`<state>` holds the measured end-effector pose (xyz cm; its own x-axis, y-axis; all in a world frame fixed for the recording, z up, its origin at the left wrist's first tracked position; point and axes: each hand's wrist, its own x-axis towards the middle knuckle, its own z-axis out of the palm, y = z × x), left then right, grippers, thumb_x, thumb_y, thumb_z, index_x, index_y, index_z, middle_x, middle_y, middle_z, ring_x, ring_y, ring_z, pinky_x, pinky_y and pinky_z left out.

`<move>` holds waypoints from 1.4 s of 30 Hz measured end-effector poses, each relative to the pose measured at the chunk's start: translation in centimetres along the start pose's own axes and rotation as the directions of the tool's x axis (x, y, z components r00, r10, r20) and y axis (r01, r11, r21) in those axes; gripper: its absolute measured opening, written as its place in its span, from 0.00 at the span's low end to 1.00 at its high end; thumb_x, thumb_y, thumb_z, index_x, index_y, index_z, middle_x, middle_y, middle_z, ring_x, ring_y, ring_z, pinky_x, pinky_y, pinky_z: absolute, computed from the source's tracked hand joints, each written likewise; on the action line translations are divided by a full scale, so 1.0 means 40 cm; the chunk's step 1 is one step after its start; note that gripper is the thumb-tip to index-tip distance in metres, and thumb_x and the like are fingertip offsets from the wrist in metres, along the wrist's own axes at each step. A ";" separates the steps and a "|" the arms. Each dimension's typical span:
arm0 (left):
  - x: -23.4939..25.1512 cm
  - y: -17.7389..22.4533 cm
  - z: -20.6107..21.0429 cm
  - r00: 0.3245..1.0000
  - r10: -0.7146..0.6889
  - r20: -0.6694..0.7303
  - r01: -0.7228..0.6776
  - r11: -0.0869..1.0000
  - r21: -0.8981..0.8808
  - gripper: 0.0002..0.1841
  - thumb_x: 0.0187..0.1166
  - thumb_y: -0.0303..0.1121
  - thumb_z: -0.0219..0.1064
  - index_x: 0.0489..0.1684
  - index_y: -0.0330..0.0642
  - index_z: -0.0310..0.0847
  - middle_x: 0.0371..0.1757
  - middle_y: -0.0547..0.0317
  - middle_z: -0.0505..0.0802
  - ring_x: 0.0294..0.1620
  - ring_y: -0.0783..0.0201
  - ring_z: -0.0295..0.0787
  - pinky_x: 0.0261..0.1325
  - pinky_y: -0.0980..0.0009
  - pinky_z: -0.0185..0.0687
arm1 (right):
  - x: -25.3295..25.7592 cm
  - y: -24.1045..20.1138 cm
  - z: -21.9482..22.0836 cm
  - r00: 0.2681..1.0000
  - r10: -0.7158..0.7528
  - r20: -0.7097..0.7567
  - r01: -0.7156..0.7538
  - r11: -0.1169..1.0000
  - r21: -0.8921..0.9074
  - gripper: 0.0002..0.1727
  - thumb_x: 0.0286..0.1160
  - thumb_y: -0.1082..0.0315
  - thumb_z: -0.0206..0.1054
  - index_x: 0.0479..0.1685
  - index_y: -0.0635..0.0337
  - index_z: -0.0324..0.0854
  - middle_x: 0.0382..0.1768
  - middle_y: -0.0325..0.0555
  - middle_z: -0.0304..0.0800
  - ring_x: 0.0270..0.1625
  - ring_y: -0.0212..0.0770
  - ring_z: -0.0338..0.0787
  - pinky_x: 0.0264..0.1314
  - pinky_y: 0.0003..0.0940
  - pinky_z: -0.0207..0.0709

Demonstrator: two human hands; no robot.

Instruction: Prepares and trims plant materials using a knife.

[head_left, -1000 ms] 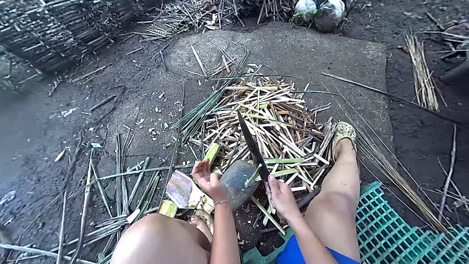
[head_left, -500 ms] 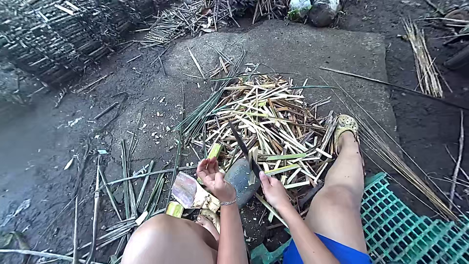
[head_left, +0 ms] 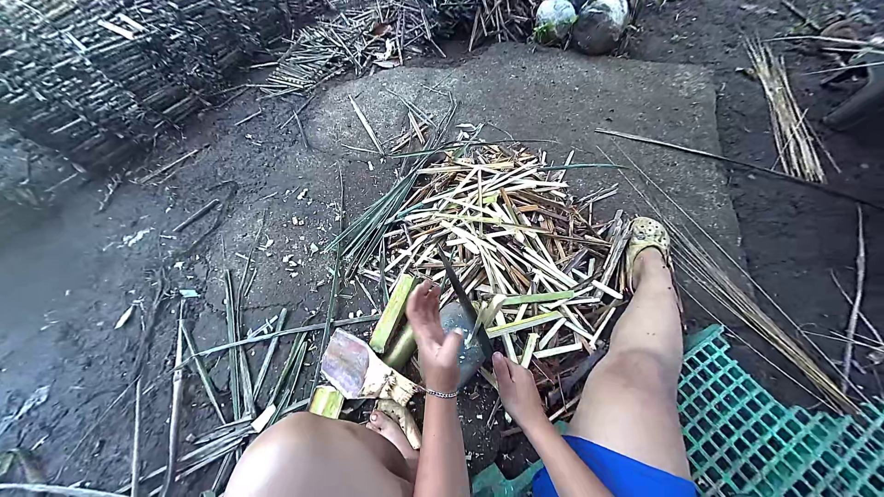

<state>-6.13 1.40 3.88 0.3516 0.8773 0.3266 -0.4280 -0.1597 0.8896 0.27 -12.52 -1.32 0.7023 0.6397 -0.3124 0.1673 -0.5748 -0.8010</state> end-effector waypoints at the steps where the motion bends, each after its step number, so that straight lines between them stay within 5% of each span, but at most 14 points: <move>1: -0.002 0.000 0.009 0.995 -0.019 0.101 0.012 0.998 0.067 0.52 0.60 0.45 0.74 0.85 0.26 0.50 0.83 0.46 0.73 0.82 0.62 0.70 0.85 0.62 0.66 | -0.010 0.003 0.003 0.999 -0.042 -0.020 0.042 0.999 -0.003 0.32 0.92 0.50 0.45 0.27 0.66 0.81 0.17 0.42 0.73 0.23 0.39 0.77 0.33 0.45 0.73; 3: -0.005 0.002 0.026 0.951 -0.135 0.278 0.064 0.966 0.250 0.46 0.66 0.39 0.72 0.84 0.21 0.56 0.80 0.34 0.77 0.81 0.53 0.75 0.84 0.58 0.68 | -0.027 0.018 0.017 0.999 -0.042 0.005 0.042 0.998 -0.040 0.32 0.92 0.49 0.46 0.29 0.67 0.83 0.17 0.45 0.76 0.25 0.43 0.80 0.34 0.48 0.74; 5: 0.002 -0.003 0.044 0.883 -0.297 0.364 0.129 0.898 0.420 0.29 0.75 0.29 0.69 0.77 0.26 0.72 0.66 0.40 0.89 0.68 0.57 0.87 0.75 0.62 0.79 | -0.023 0.040 0.038 0.997 0.027 0.077 -0.020 0.996 -0.083 0.34 0.92 0.47 0.46 0.34 0.68 0.85 0.22 0.52 0.82 0.30 0.49 0.85 0.39 0.55 0.77; 7: -0.009 -0.026 0.050 0.912 -0.226 0.342 0.075 0.913 0.402 0.15 0.76 0.21 0.65 0.59 0.28 0.86 0.51 0.48 0.95 0.53 0.65 0.92 0.62 0.68 0.86 | -0.022 0.033 0.038 0.990 0.080 0.114 -0.070 0.993 -0.094 0.34 0.93 0.46 0.46 0.34 0.67 0.85 0.23 0.52 0.83 0.32 0.50 0.85 0.41 0.54 0.77; 9: -0.011 -0.016 0.051 0.950 -0.071 0.305 0.011 0.981 0.194 0.18 0.71 0.19 0.65 0.60 0.21 0.80 0.45 0.51 0.95 0.47 0.68 0.92 0.56 0.69 0.88 | -0.027 -0.003 0.011 0.994 0.048 0.093 -0.039 0.994 -0.102 0.33 0.93 0.46 0.47 0.33 0.65 0.84 0.22 0.50 0.82 0.31 0.49 0.85 0.39 0.54 0.77; 11: -0.015 0.017 0.048 0.939 -0.031 0.342 0.031 0.999 0.004 0.34 0.68 0.24 0.73 0.74 0.23 0.61 0.48 0.57 0.96 0.49 0.68 0.94 0.58 0.68 0.89 | -0.047 -0.018 0.001 0.998 -0.063 0.007 0.063 0.994 -0.092 0.31 0.90 0.47 0.49 0.31 0.65 0.85 0.18 0.48 0.80 0.26 0.48 0.85 0.33 0.53 0.77; 13: -0.014 0.010 0.041 0.907 -0.117 0.405 0.106 0.993 0.050 0.44 0.66 0.27 0.77 0.82 0.26 0.52 0.52 0.56 0.95 0.52 0.66 0.94 0.63 0.66 0.88 | -0.040 0.000 0.027 0.997 -0.074 -0.019 0.072 0.994 -0.086 0.32 0.89 0.47 0.48 0.32 0.67 0.85 0.19 0.51 0.81 0.26 0.50 0.85 0.33 0.54 0.77; 15: -0.016 -0.027 0.032 0.873 -0.322 0.365 0.195 0.918 0.346 0.42 0.67 0.26 0.75 0.85 0.27 0.57 0.54 0.48 0.95 0.55 0.61 0.93 0.63 0.61 0.86 | -0.007 0.035 0.058 0.985 0.117 0.125 -0.103 0.989 -0.110 0.36 0.93 0.44 0.44 0.44 0.68 0.88 0.34 0.61 0.90 0.42 0.59 0.91 0.51 0.62 0.80; 17: -0.022 -0.058 0.029 0.882 -0.388 0.267 0.246 0.863 0.440 0.39 0.69 0.22 0.71 0.85 0.28 0.58 0.57 0.43 0.93 0.55 0.59 0.93 0.61 0.60 0.87 | 0.023 0.047 0.071 0.955 0.219 0.198 -0.190 0.969 -0.155 0.38 0.92 0.40 0.42 0.47 0.67 0.88 0.40 0.62 0.91 0.48 0.60 0.91 0.56 0.63 0.79; 20: -0.035 -0.047 0.011 0.936 -0.286 0.204 0.221 0.931 0.290 0.30 0.70 0.20 0.66 0.76 0.20 0.66 0.51 0.45 0.93 0.50 0.67 0.92 0.56 0.70 0.88 | 0.002 0.005 0.048 0.938 0.260 0.228 -0.217 0.956 -0.198 0.38 0.91 0.37 0.44 0.49 0.65 0.87 0.42 0.61 0.91 0.51 0.60 0.91 0.57 0.63 0.79; 23: -0.035 -0.046 0.005 0.901 -0.339 0.270 0.280 0.931 0.233 0.19 0.74 0.21 0.65 0.63 0.22 0.79 0.52 0.49 0.94 0.54 0.69 0.91 0.62 0.72 0.86 | -0.015 0.007 0.058 0.940 0.268 0.209 -0.236 0.958 -0.166 0.38 0.91 0.37 0.44 0.50 0.64 0.88 0.41 0.60 0.92 0.50 0.60 0.92 0.56 0.64 0.80; 26: -0.046 -0.077 -0.006 0.829 -0.481 0.285 0.385 0.861 0.332 0.19 0.82 0.25 0.61 0.68 0.26 0.79 0.58 0.45 0.92 0.59 0.67 0.90 0.67 0.69 0.82 | -0.009 0.032 0.090 0.929 0.309 0.204 -0.279 0.946 -0.163 0.39 0.90 0.36 0.43 0.51 0.62 0.89 0.43 0.60 0.93 0.51 0.60 0.92 0.57 0.63 0.80; 42: -0.013 -0.119 -0.029 0.900 -0.404 0.165 0.364 0.903 0.229 0.17 0.84 0.23 0.58 0.68 0.23 0.78 0.56 0.49 0.93 0.57 0.73 0.89 0.66 0.75 0.80 | 0.065 -0.088 0.052 0.870 0.412 0.271 -0.289 0.871 -0.397 0.46 0.86 0.28 0.38 0.56 0.61 0.87 0.59 0.58 0.91 0.67 0.57 0.89 0.65 0.62 0.79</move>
<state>-5.23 2.21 -0.90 0.6268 0.7791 -0.0132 -0.0679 0.0715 0.9951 0.07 -7.75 -0.38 0.4921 0.4581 -0.7402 0.2173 -0.8881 -0.4051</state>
